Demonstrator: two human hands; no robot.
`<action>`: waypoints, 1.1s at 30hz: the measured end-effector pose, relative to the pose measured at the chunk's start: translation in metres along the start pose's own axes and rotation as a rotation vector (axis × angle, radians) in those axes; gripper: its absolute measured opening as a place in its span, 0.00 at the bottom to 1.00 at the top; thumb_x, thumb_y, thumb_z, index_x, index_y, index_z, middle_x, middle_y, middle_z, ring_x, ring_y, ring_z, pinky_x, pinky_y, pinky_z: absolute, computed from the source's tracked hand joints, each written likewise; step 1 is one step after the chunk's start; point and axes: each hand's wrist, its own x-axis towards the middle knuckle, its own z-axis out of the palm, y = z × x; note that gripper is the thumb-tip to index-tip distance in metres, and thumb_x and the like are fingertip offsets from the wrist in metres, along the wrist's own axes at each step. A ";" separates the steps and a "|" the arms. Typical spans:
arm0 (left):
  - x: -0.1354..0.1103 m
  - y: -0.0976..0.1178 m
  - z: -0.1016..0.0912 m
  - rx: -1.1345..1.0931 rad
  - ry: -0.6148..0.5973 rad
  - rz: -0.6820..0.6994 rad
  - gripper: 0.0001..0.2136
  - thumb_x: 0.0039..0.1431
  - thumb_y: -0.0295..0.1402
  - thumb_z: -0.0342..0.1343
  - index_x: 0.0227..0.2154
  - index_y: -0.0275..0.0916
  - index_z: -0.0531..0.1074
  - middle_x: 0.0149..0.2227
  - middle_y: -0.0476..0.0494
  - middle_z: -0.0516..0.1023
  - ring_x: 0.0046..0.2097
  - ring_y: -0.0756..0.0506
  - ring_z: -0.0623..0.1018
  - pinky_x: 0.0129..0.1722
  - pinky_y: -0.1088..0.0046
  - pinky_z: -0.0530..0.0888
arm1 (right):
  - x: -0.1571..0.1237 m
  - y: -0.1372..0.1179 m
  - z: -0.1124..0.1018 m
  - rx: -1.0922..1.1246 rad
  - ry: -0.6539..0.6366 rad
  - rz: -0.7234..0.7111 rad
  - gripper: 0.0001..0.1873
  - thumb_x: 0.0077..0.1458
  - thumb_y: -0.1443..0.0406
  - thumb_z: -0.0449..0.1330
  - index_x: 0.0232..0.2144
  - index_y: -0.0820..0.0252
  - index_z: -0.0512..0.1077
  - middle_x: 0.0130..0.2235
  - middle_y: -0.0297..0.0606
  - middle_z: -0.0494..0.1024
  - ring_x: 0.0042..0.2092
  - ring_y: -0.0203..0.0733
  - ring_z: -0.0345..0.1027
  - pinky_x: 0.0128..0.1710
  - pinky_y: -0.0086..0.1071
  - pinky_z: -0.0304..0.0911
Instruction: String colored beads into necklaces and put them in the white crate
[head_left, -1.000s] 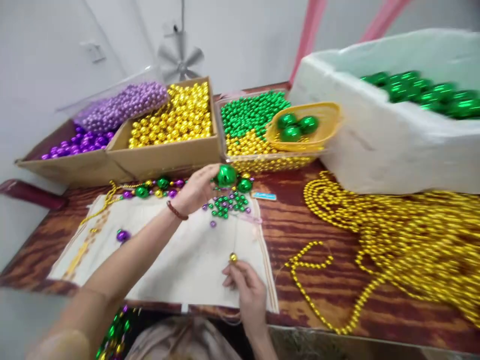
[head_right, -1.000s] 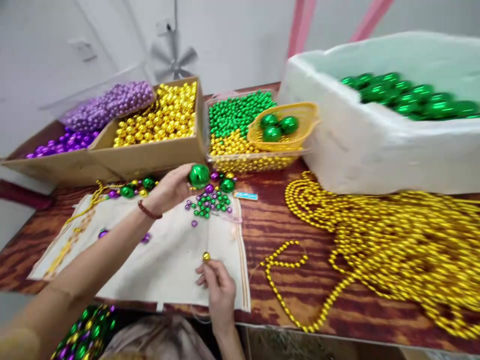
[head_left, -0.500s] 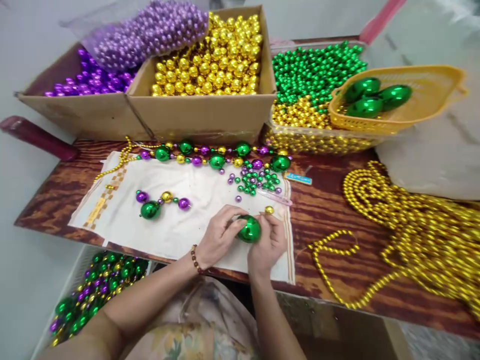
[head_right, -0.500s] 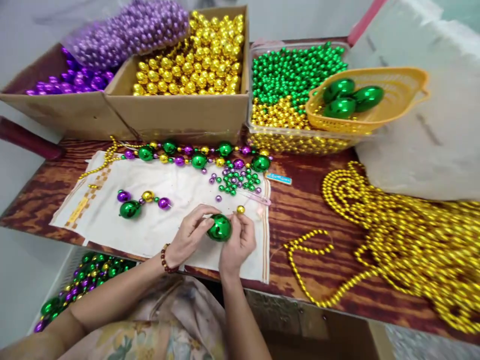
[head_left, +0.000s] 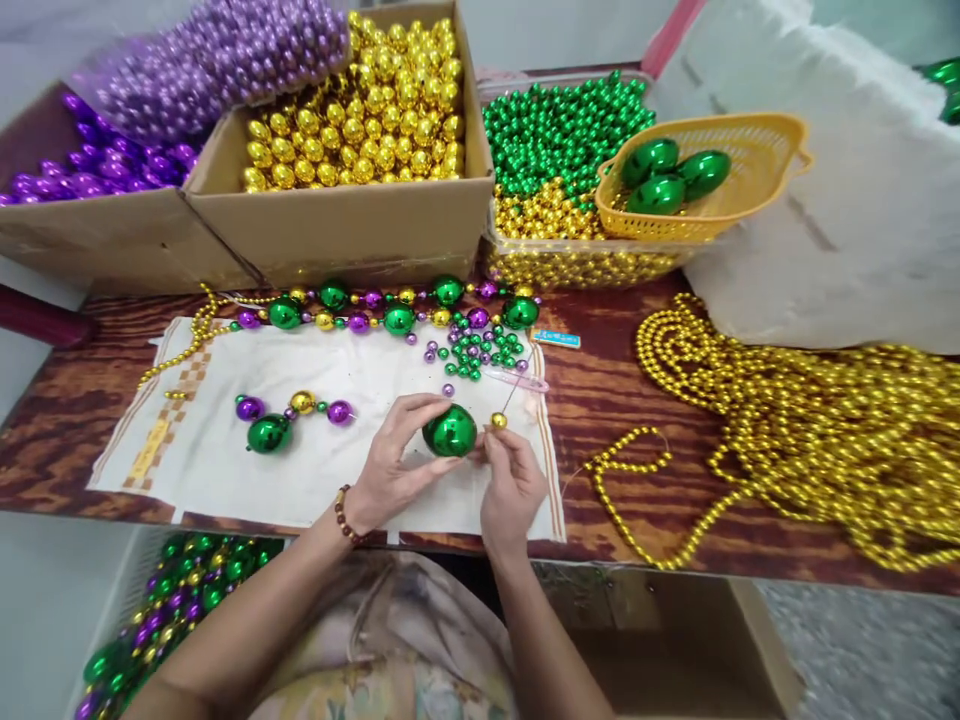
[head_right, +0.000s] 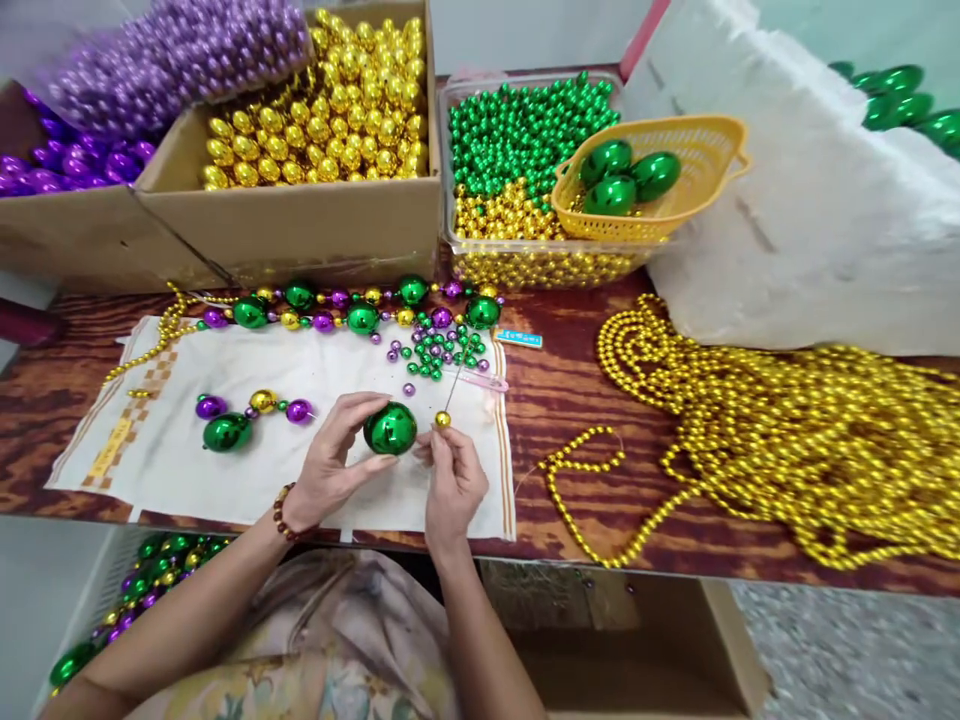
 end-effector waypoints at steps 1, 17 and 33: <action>0.001 -0.001 -0.003 0.029 -0.006 0.037 0.26 0.58 0.33 0.65 0.59 0.46 0.69 0.55 0.37 0.72 0.57 0.40 0.72 0.57 0.59 0.72 | -0.004 0.002 -0.005 -0.010 -0.025 0.001 0.10 0.56 0.61 0.63 0.34 0.64 0.75 0.28 0.37 0.79 0.26 0.35 0.70 0.27 0.28 0.66; 0.044 0.005 -0.043 -0.336 0.210 -0.288 0.16 0.55 0.36 0.67 0.47 0.47 0.79 0.45 0.44 0.80 0.43 0.47 0.78 0.43 0.72 0.76 | -0.062 0.013 -0.038 -0.251 -0.470 -0.174 0.07 0.63 0.70 0.57 0.36 0.58 0.75 0.29 0.32 0.80 0.26 0.32 0.75 0.29 0.22 0.72; 0.060 0.013 -0.050 -0.654 0.282 -0.499 0.16 0.48 0.40 0.71 0.41 0.44 0.81 0.37 0.46 0.79 0.34 0.51 0.76 0.32 0.76 0.73 | -0.061 0.013 -0.031 -0.278 -0.500 -0.118 0.07 0.63 0.68 0.57 0.35 0.58 0.76 0.29 0.32 0.80 0.27 0.32 0.75 0.29 0.21 0.72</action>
